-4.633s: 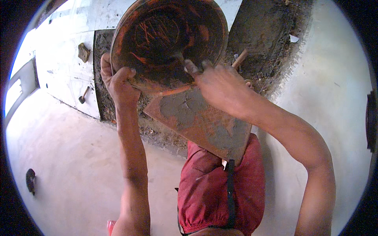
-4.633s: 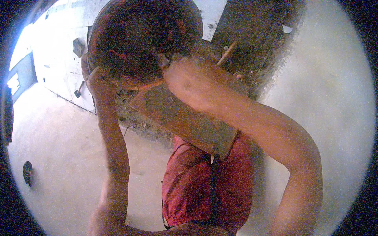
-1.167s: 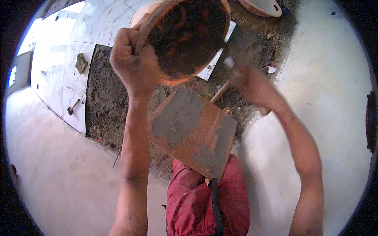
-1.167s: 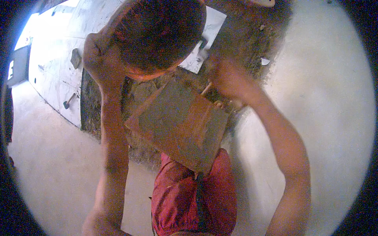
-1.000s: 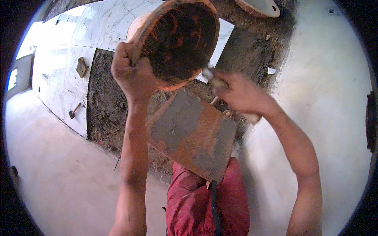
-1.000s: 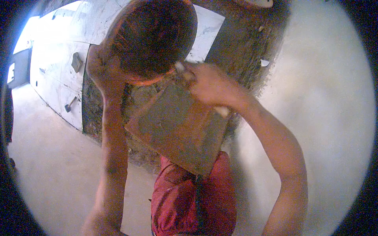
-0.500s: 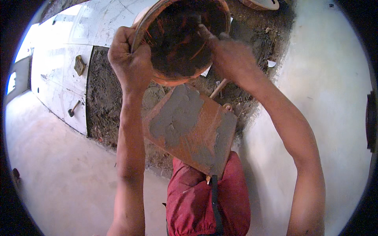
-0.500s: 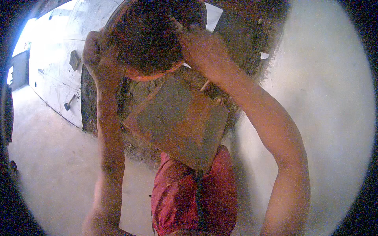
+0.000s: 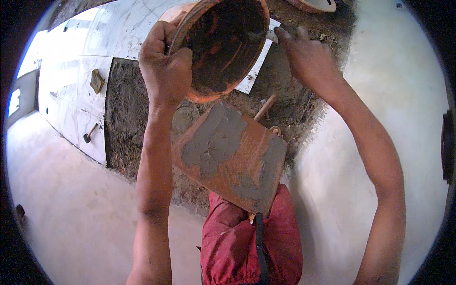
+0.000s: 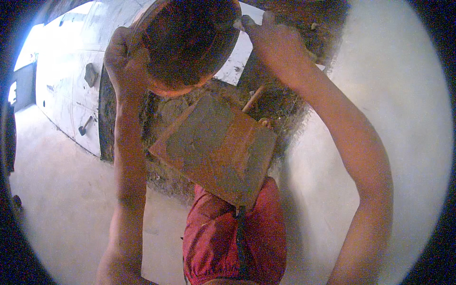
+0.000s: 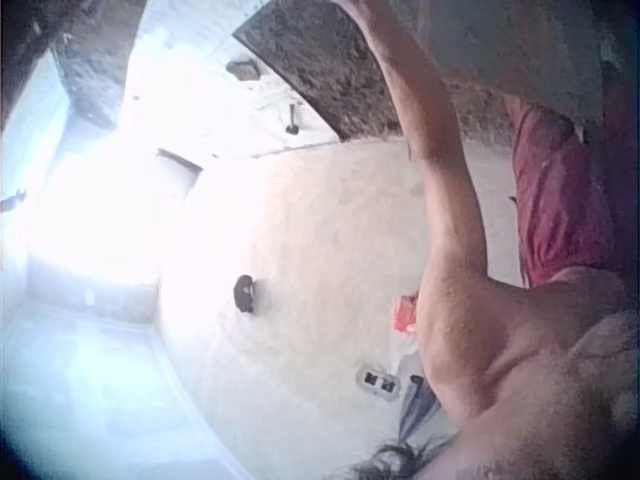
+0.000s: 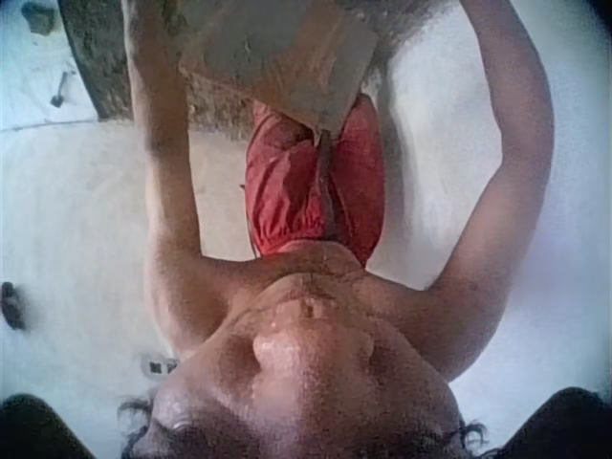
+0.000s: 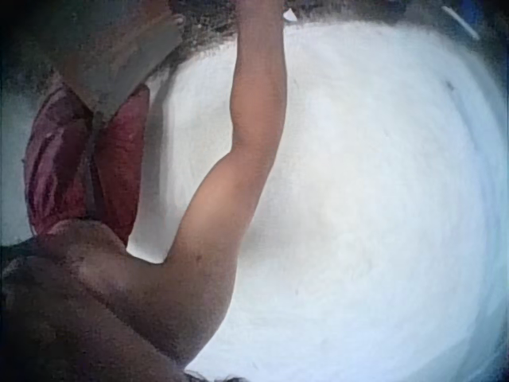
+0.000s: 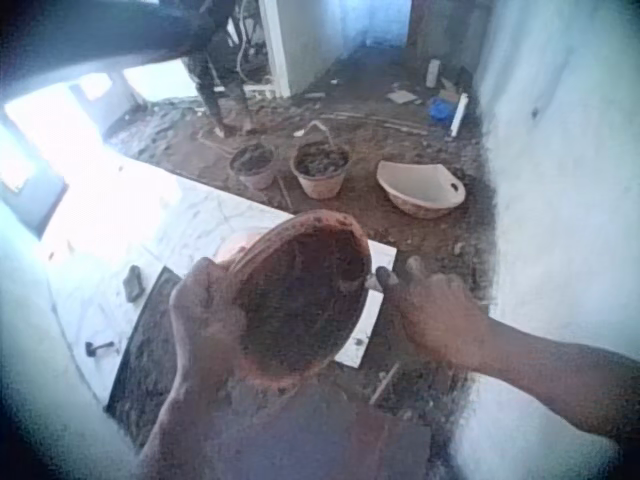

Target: The person spreads cement on the floor with a trowel, applies adhesive to the back of a tile, places the tile on the cement, and taps it with a rubber mallet to level it. They then wipe the tile surface with a sponge.

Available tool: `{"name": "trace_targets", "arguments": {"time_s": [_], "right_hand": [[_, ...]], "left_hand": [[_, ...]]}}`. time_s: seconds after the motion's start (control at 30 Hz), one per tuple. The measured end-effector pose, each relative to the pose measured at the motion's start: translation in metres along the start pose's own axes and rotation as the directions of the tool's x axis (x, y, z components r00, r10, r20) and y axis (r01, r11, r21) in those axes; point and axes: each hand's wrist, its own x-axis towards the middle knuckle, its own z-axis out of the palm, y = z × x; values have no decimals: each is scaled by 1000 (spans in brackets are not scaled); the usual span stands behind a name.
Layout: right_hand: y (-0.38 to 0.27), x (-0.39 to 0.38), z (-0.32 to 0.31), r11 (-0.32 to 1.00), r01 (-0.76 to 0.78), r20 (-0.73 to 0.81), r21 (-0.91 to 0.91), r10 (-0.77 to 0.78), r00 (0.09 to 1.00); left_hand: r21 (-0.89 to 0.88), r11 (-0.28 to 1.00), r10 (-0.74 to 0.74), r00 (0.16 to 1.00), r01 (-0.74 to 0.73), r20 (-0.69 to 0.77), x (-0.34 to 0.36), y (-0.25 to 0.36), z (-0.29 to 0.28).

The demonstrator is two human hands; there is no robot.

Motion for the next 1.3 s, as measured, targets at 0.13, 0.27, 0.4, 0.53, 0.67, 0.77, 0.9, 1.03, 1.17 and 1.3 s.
{"name": "trace_targets", "arguments": {"time_s": [0.13, 0.27, 0.4, 0.53, 0.67, 0.77, 0.9, 1.03, 1.17, 1.3], "right_hand": [[-6, 4, -2, 999, 53, 162, -10, -51, 986], [-16, -13, -9, 992, 106, 226, 67, -118, 967], [-25, -23, -13, 958, 136, 173, 253, -183, 968], [-36, -15, -11, 830, 189, 2, 524, -223, 975], [-53, -7, -8, 595, 161, -30, 788, -223, 974], [-67, -14, 4, 398, 125, -85, 909, -118, 989], [-54, -48, 42, 321, 34, 9, 946, -132, 991], [-5, -114, 93, 630, -4, 113, 776, -133, 985], [27, -188, 165, 719, -314, 608, 620, -187, 772], [44, -244, 268, 866, -227, 719, 445, -194, 668]], "left_hand": [[-281, 960, 48, 976, 14, 212, 9, 18, 14], [-653, 742, 121, 928, 151, 352, 24, 26, 20], [-438, 871, -17, 903, 225, 430, 34, 29, -3], [-324, 929, -40, 919, 180, 393, 50, 29, -24], [-238, 970, 15, 967, 48, 254, 56, 21, -45], [-115, 989, 98, 991, -87, 92, 45, -5, -54], [248, 914, 324, 946, -321, 32, 11, -56, -63], [449, 870, 224, 975, -203, 8, -43, -98, -90], [408, 913, 54, 986, 17, -160, -106, -119, -135], [52, 954, -253, 884, 296, -393, -155, -125, -191]]}}
